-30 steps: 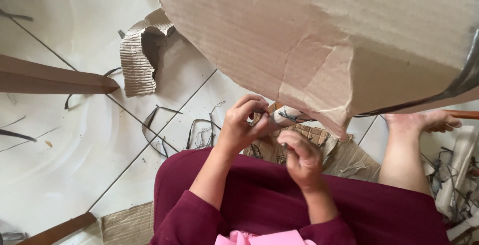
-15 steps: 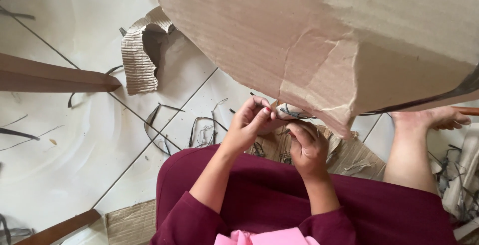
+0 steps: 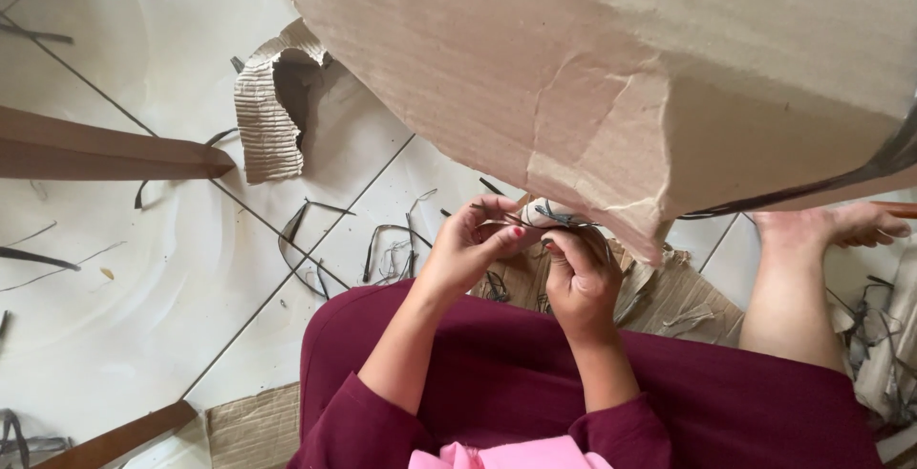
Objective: Wrapping the legs of a wooden chair with protective cardboard and securing it with plastic ties.
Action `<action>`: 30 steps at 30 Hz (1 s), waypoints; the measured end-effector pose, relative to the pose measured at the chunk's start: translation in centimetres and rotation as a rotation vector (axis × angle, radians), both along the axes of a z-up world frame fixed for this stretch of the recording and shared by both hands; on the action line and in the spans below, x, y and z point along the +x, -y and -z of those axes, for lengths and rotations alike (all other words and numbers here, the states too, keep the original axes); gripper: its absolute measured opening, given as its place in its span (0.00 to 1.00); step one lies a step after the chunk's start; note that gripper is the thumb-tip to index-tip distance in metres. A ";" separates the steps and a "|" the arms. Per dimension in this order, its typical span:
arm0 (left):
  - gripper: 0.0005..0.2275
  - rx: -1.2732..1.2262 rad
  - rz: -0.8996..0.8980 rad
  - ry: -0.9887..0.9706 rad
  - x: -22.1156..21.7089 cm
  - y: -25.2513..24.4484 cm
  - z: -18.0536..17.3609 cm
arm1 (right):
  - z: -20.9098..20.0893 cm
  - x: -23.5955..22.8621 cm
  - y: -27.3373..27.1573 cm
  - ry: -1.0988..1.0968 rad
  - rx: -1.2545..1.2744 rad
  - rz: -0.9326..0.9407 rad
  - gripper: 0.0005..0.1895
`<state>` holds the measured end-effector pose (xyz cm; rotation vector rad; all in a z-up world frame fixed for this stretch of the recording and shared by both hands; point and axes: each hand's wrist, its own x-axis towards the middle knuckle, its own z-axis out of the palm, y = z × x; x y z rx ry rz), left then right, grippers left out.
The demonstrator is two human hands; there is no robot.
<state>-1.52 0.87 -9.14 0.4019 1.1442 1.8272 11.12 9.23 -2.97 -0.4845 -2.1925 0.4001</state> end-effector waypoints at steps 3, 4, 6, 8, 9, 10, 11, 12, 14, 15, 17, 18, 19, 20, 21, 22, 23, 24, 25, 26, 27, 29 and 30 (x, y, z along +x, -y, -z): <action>0.13 -0.045 -0.030 0.052 0.3 -0.2 -0.4 | 0.4 -0.2 0.1 0.000 0.009 0.020 0.05; 0.12 -0.062 -0.069 0.066 0.3 -0.4 -0.6 | 0.5 -0.2 0.2 -0.001 0.019 0.032 0.04; 0.09 -0.085 -0.122 -0.009 0.1 -0.5 -2.5 | 0.7 -0.4 0.2 -0.007 0.018 0.028 0.05; 0.07 -0.108 -0.174 -0.083 0.2 -0.5 -3.0 | 0.7 -0.5 0.2 -0.013 0.016 0.025 0.06; 0.05 -0.048 -0.173 -0.144 0.3 -0.4 -2.6 | 0.5 -0.6 0.2 -0.009 0.021 0.021 0.06; 0.04 0.011 -0.171 -0.205 0.4 -0.2 -2.1 | 0.5 -0.5 0.3 -0.003 0.025 0.016 0.05; 0.04 0.011 -0.172 -0.203 0.5 -0.2 -1.7 | 0.3 -0.6 0.4 -0.001 0.025 0.016 0.05; 0.03 0.092 -0.164 -0.154 0.6 -0.2 -1.3 | 0.0 -0.7 0.5 -0.018 0.001 -0.006 0.06; 0.03 0.173 -0.160 -0.106 0.8 -0.2 -1.1 | -0.5 -0.5 0.8 -0.036 -0.024 -0.031 0.06; 0.03 0.226 -0.136 -0.075 0.9 -0.2 -1.3 | -0.9 -0.2 0.9 -0.038 -0.024 -0.042 0.05; 0.03 0.286 -0.112 -0.051 0.1 -0.1 -2.0 | -1.6 -0.1 0.8 -0.047 -0.017 -0.055 0.05; 0.02 0.254 -0.084 -0.240 -0.5 0.1 -2.4 | -2.0 0.2 0.8 -0.053 -0.009 -0.072 0.05; 0.01 0.221 -0.055 -0.429 -1.0 0.3 -2.8 | -2.3 0.4 0.8 -0.059 -0.002 -0.090 0.05; 0.01 0.225 -0.052 -0.427 -1.3 0.5 -3.4 | -2.7 0.7 0.7 -0.058 0.002 -0.086 0.05; 0.02 0.189 -0.060 -0.592 -1.7 0.7 -3.9 | -3.0 1.0 0.7 -0.046 -0.037 -0.152 0.05; 0.05 0.147 -0.074 -0.755 -2.0 1.1 -4.4 | -3.3 1.2 0.9 -0.032 -0.080 -0.224 0.05; 0.05 0.146 -0.075 -0.750 -2.1 1.2 -4.7 | -3.7 1.2 1.1 -0.027 -0.080 -0.225 0.05; 0.05 0.150 -0.058 -0.795 -2.3 1.3 -5.0 | -4.1 1.1 1.3 -0.016 -0.057 -0.242 0.04; 0.05 0.154 -0.041 -0.839 -2.4 1.4 -5.3 | -4.6 1.0 1.5 -0.005 -0.033 -0.258 0.02; 0.05 0.155 -0.040 -0.839 -2.3 1.5 -5.4 | -4.6 0.7 1.7 -0.005 -0.033 -0.258 0.02; 0.04 0.154 -0.029 -0.864 -2.3 1.6 -5.5 | -4.7 0.4 1.8 -0.003 -0.012 -0.273 0.02; 0.04 0.157 -0.014 -0.894 -2.3 1.5 -5.4 | -4.8 -0.2 1.8 -0.005 0.011 -0.285 0.02; 0.04 0.186 -0.003 -0.912 -2.4 1.5 -5.2 | -4.7 -0.5 1.8 -0.002 0.023 -0.286 0.02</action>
